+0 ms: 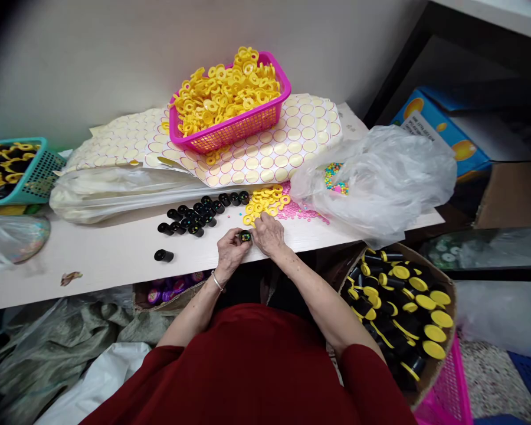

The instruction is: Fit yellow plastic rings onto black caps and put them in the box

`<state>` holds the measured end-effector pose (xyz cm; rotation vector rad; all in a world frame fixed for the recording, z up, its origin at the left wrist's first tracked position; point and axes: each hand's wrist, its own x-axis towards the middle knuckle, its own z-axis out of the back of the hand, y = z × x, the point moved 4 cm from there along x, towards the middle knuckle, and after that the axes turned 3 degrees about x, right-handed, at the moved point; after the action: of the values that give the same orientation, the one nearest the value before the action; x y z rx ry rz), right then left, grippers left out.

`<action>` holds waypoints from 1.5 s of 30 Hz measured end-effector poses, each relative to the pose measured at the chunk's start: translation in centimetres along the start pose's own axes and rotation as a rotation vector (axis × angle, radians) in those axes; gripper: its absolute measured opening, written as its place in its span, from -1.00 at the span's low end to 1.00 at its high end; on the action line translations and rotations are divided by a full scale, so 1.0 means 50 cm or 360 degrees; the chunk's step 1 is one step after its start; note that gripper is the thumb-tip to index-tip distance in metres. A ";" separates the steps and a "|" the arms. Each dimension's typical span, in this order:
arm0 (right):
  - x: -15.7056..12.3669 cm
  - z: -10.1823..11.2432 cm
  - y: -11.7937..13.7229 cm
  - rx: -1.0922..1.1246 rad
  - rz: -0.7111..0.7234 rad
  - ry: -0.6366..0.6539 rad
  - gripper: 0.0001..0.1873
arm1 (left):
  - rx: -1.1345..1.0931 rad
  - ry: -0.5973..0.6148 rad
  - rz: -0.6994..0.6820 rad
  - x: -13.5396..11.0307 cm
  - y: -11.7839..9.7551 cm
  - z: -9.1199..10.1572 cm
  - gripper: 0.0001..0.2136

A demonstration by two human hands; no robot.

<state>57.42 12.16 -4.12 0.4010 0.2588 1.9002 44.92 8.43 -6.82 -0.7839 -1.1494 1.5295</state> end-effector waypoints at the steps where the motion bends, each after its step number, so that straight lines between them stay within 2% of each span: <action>1: 0.006 -0.007 0.005 -0.0076 0.0001 0.0044 -0.75 | -0.0003 0.0016 -0.0008 -0.002 0.000 0.000 -0.77; 4: 0.008 -0.016 0.007 -0.0192 0.0094 0.0143 -0.71 | 0.0000 0.0072 -0.0019 -0.002 0.002 -0.002 -0.78; 6: -0.005 -0.008 -0.004 -0.0218 0.0139 0.0127 -0.70 | 0.0014 0.0121 -0.0036 -0.003 0.001 -0.006 -0.78; 11: -0.074 0.034 -0.059 -0.0347 0.0182 -0.0086 -0.66 | 0.0035 0.0172 -0.0102 -0.007 -0.004 -0.013 -0.79; 15: -0.122 0.044 -0.097 -0.0376 0.0350 0.0003 -0.72 | 0.0004 0.0205 -0.0089 -0.009 -0.006 -0.024 -0.78; 17: -0.130 0.047 -0.103 -0.0344 0.0369 -0.0016 -0.76 | -0.0028 0.0261 -0.0098 -0.010 -0.008 -0.034 -0.78; 21: -0.115 0.049 -0.089 -0.0218 0.0243 -0.0174 -0.72 | -0.0086 0.0351 -0.0112 -0.010 -0.006 -0.051 -0.76; 27: -0.077 0.031 -0.071 -0.0171 0.0149 0.0071 -0.76 | -0.0043 0.0362 -0.0144 -0.004 0.005 -0.057 -0.74; 34: -0.067 0.039 -0.077 -0.0142 0.0125 -0.0001 -0.59 | -0.0044 0.0387 -0.0199 -0.004 0.009 -0.059 -0.74; 37: -0.046 0.035 -0.071 -0.0132 -0.0032 -0.0072 -0.65 | -0.0042 0.0393 -0.0203 -0.005 0.005 -0.057 -0.75; 40: -0.023 0.024 -0.063 -0.0205 -0.0199 -0.0030 -0.68 | -0.0052 0.0397 -0.0197 -0.005 0.000 -0.053 -0.77; 45: -0.010 0.017 -0.052 -0.0217 -0.0145 0.0016 -0.74 | -0.0015 0.0398 -0.0294 -0.003 -0.015 -0.048 -0.79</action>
<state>60.17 12.60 -4.38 0.2833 0.1505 1.8188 47.39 8.95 -6.94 -0.8257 -1.0139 1.2361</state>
